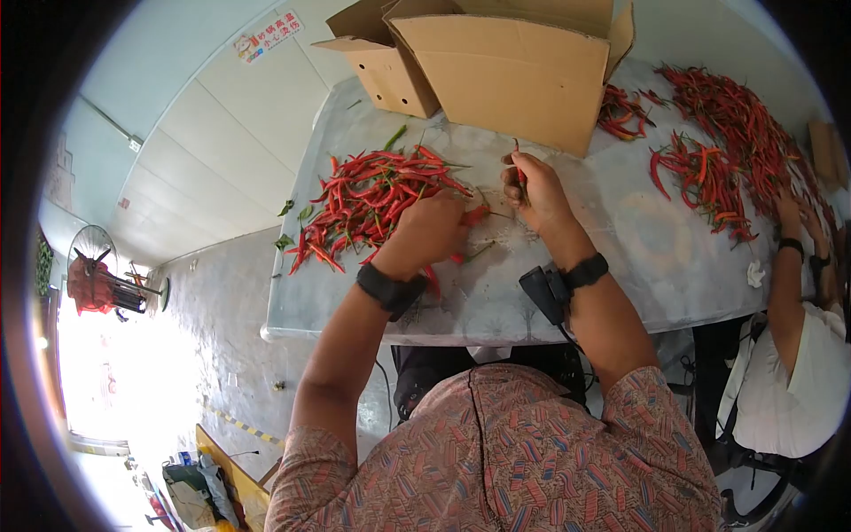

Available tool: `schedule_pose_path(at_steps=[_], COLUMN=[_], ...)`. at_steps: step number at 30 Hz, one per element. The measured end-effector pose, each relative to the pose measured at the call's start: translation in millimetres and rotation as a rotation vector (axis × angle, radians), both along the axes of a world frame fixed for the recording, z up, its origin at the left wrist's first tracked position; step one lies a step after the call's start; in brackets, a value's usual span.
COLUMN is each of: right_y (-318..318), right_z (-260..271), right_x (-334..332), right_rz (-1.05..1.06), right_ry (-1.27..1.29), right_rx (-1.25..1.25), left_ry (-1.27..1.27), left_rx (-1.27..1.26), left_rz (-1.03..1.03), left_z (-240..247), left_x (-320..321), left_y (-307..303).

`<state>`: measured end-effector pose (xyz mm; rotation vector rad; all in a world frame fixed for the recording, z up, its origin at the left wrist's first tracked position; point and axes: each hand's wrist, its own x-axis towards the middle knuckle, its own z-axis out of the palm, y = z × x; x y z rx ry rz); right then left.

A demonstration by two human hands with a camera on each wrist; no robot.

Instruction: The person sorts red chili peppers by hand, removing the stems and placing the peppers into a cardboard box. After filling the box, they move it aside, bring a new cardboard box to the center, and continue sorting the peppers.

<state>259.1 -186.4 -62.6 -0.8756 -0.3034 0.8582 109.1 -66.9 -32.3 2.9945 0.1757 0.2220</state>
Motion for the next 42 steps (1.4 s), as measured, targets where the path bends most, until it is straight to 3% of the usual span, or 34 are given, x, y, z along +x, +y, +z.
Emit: schedule_pose_path(at_steps=[3,7,12,15,20,32,35,39,42], right_y=[0.0,1.0,3.1,2.7,1.0,2.0,2.0,2.1,-0.7], right_z=[0.8,0.7,1.1,5.1,5.3,3.6,4.1,7.3,16.2], right_x=[-1.2,-3.4,-10.2,-17.6,-14.7,-11.9,-11.3,-14.4,-18.4], right_rz=[0.009,0.045,0.225,0.335,0.365,0.280,0.238,0.232,0.169], right_ry=[-0.027,-0.036,-0.176,-0.212,-0.256,-0.208,-0.123,-0.172,-0.173], right_rx=[-0.005,0.014,-0.083,-0.147,-0.163,-0.133,-0.186,-0.190,-0.206], left_ry=[0.081,-0.015,-0.199,-0.130,-0.274,-0.347,-0.304,-0.261,-0.353], left_rx=[-0.118,-0.204,-0.555,-0.775,-0.791,-1.021,-0.908,-0.977,-0.909], left_rz=[0.156,0.173,0.272,0.279,0.165,0.245,0.319,0.352,0.328], left_z=[13.7,28.6,29.0,22.3,8.2,2.9,12.5,13.0,18.2], left_x=[-7.0,-21.3,-30.9,-23.8,-14.1,-11.0,-19.1,-25.5,-34.1], left_y=[6.8,20.2,19.1,7.5,-9.2,3.0,8.3,16.8,18.9])
